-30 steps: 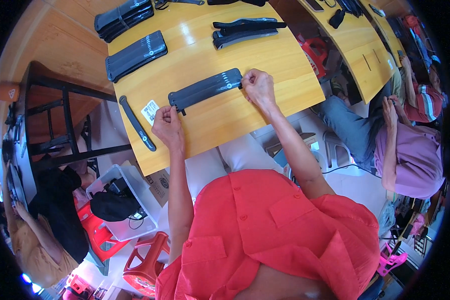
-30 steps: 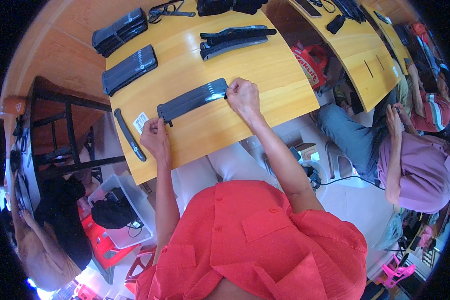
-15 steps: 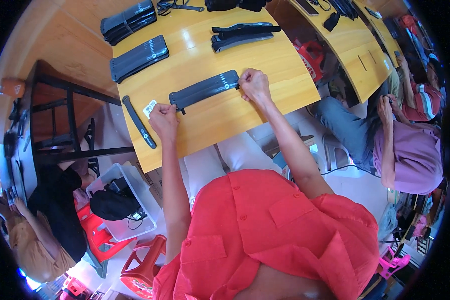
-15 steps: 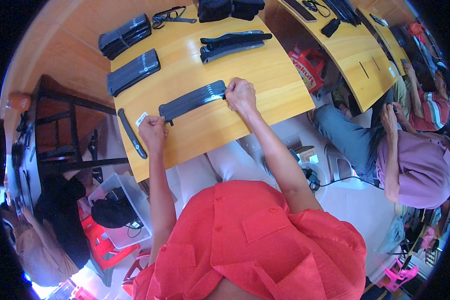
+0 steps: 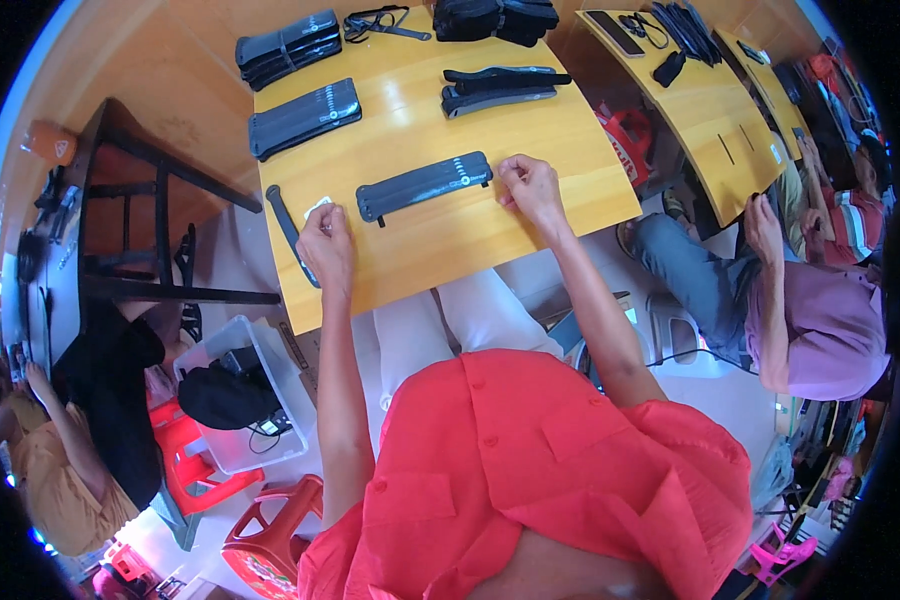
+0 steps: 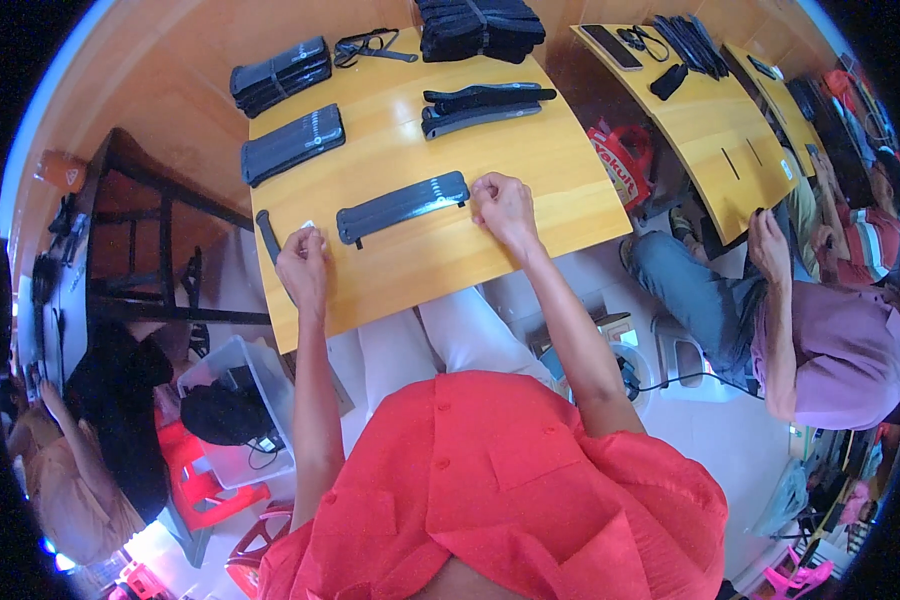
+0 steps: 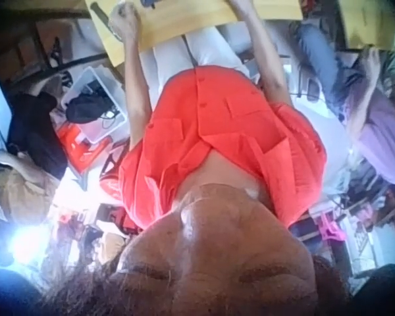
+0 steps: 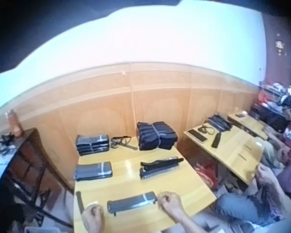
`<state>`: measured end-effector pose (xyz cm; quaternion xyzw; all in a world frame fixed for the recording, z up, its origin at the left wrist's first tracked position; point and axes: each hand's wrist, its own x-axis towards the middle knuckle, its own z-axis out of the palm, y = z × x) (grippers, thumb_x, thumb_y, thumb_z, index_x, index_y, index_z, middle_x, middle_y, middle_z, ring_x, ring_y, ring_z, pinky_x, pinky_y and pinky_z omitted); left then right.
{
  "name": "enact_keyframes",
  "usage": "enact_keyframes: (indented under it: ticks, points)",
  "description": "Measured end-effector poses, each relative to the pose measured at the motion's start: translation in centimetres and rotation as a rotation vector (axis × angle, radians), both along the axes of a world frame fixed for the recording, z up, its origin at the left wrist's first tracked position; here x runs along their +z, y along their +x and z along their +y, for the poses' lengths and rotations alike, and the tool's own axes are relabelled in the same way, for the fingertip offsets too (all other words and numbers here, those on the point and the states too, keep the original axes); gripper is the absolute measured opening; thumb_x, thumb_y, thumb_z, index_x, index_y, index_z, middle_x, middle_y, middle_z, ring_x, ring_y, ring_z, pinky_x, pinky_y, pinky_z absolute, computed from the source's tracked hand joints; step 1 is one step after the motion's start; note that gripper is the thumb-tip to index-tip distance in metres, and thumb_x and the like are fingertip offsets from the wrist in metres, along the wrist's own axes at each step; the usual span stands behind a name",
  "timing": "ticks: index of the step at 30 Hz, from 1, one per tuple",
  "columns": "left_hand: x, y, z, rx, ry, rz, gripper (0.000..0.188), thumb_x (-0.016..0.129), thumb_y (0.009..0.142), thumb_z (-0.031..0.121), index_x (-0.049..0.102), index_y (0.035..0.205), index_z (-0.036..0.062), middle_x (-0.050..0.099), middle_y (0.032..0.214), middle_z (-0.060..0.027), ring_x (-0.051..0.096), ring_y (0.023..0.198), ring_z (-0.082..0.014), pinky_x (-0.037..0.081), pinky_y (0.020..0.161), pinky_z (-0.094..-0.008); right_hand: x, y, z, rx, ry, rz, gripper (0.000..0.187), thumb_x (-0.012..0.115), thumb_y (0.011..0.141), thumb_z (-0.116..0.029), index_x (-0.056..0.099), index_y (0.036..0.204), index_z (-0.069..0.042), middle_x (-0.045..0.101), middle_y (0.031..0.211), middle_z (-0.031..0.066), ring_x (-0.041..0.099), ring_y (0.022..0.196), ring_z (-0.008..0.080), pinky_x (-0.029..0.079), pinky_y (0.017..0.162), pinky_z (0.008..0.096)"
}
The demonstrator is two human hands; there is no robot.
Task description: The person is attaching labels and inspecting black textile straps at a workshop table.
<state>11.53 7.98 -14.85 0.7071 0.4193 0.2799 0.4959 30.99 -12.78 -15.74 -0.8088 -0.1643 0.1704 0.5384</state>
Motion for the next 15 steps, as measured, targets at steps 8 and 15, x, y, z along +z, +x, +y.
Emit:
enact_keyframes:
  ticks: [8,15]
  points:
    - [-1.4,1.7,-6.7,-0.474,0.903,0.364,0.074,0.055,0.082,0.045,0.032,0.135,-0.0012,0.029,0.142,-0.0175,0.025,0.133,-0.0285,0.016,0.107,-0.049,-0.2,-5.2,0.5,0.352,-0.355,-0.929,0.049,0.055,0.085,-0.026,0.045,0.126,-0.002,0.04,0.135,0.0173,0.039,0.124,0.0312,0.031,0.102,0.0435]
    - [-2.4,2.6,-6.8,-0.55,0.918,0.411,0.079,0.05,0.082,0.053,0.031,0.136,-0.0019,0.027,0.144,-0.0153,0.022,0.135,-0.0274,0.012,0.108,-0.0499,-1.3,-4.9,0.8,0.419,-0.419,-0.928,0.051,0.053,0.087,-0.03,0.044,0.129,-0.004,0.033,0.14,0.0145,0.027,0.132,0.0294,0.02,0.107,0.0492]
